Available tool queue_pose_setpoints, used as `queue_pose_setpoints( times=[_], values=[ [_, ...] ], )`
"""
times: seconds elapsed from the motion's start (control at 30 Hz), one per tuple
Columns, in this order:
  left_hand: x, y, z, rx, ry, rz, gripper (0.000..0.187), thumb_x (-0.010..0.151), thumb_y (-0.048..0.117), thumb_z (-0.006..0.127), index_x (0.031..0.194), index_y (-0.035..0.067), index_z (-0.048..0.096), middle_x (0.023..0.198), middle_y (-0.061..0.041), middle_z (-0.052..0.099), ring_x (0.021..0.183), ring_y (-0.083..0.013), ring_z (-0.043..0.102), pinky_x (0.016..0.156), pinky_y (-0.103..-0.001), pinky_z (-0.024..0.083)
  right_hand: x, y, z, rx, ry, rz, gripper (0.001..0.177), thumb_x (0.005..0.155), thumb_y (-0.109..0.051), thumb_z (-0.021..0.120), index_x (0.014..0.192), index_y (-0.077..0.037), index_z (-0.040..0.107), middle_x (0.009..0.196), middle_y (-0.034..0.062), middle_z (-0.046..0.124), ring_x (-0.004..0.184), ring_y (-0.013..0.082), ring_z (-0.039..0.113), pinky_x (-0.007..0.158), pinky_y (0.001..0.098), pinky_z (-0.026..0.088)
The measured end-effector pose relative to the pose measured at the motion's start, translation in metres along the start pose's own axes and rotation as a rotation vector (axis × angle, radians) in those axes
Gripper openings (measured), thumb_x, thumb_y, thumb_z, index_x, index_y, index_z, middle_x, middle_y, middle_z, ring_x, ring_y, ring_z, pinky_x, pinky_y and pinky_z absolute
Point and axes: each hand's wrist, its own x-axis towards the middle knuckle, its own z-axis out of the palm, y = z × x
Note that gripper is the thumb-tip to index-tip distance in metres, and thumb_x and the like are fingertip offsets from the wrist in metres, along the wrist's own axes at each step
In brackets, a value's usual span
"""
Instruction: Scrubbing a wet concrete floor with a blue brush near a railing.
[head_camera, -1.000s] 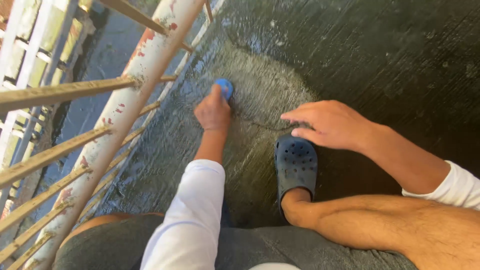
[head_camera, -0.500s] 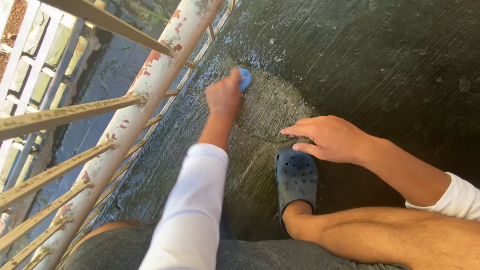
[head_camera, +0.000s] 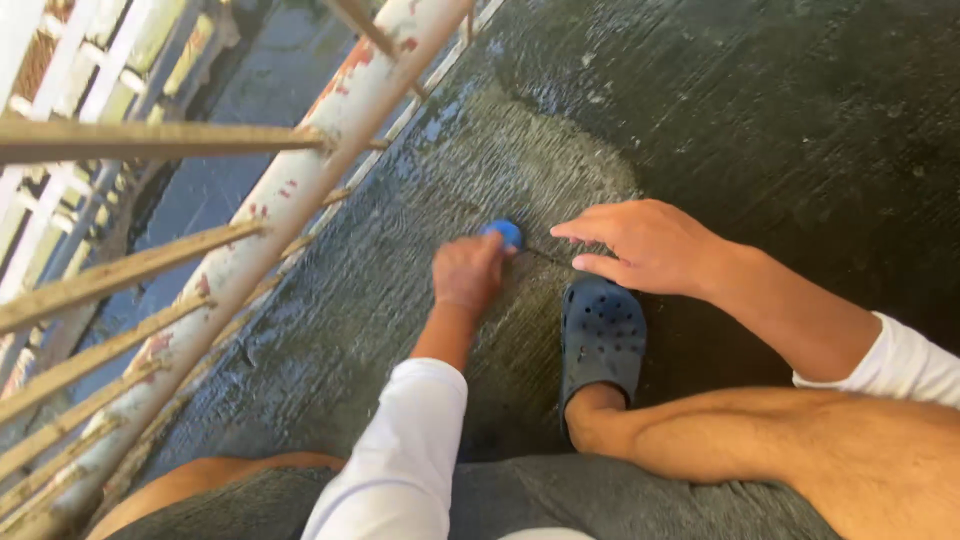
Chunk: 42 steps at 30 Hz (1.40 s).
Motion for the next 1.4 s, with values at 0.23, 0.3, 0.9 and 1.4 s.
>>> queue_pose_setpoints(
  times=[0.23, 0.3, 0.9, 1.4],
  values=[
    [0.000, -0.057, -0.026, 0.042, 0.082, -0.524, 0.030, 0.091, 0.044, 0.074, 0.086, 0.017, 0.063, 0.069, -0.014, 0.070, 0.061, -0.0385, 0.069, 0.055, -0.051, 0.051, 0.003, -0.005, 0.001, -0.035, -0.183, 0.124, 0.045, 0.088, -0.030, 0.070, 0.131, -0.019, 0.066, 0.104, 0.0070, 0.074, 0.095, 0.0279, 0.071, 0.085, 0.0413, 0.055],
    [0.002, -0.048, -0.017, 0.118, 0.178, -0.667, 0.031, 0.093, 0.045, 0.073, 0.086, 0.017, 0.063, 0.069, -0.014, 0.070, 0.063, -0.0401, 0.068, 0.055, -0.053, 0.050, -0.002, 0.001, 0.003, 0.006, -0.088, 0.093, 0.045, 0.087, -0.029, 0.071, 0.130, -0.016, 0.067, 0.109, 0.0083, 0.073, 0.096, 0.0290, 0.071, 0.082, 0.0420, 0.055],
    [-0.071, -0.048, -0.102, 0.075, -0.138, -1.360, 0.040, 0.093, 0.051, 0.071, 0.100, 0.012, 0.065, 0.094, -0.021, 0.073, 0.091, -0.0450, 0.069, 0.081, -0.055, 0.051, 0.085, -0.011, 0.022, -0.134, -0.233, -0.127, 0.046, 0.088, -0.032, 0.072, 0.132, -0.018, 0.067, 0.120, 0.0080, 0.073, 0.107, 0.0307, 0.069, 0.089, 0.0451, 0.054],
    [-0.153, -0.099, 0.006, -1.149, 0.081, -1.390, 0.015, 0.100, 0.008, 0.063, 0.098, -0.006, 0.056, 0.101, -0.025, 0.068, 0.085, -0.0343, 0.074, 0.069, -0.049, 0.068, 0.167, -0.161, 0.055, -0.970, -1.114, -0.083, 0.084, 0.090, -0.053, 0.075, 0.155, -0.022, 0.032, 0.153, 0.0065, 0.042, 0.141, 0.0338, 0.043, 0.113, 0.0534, 0.037]
  ],
)
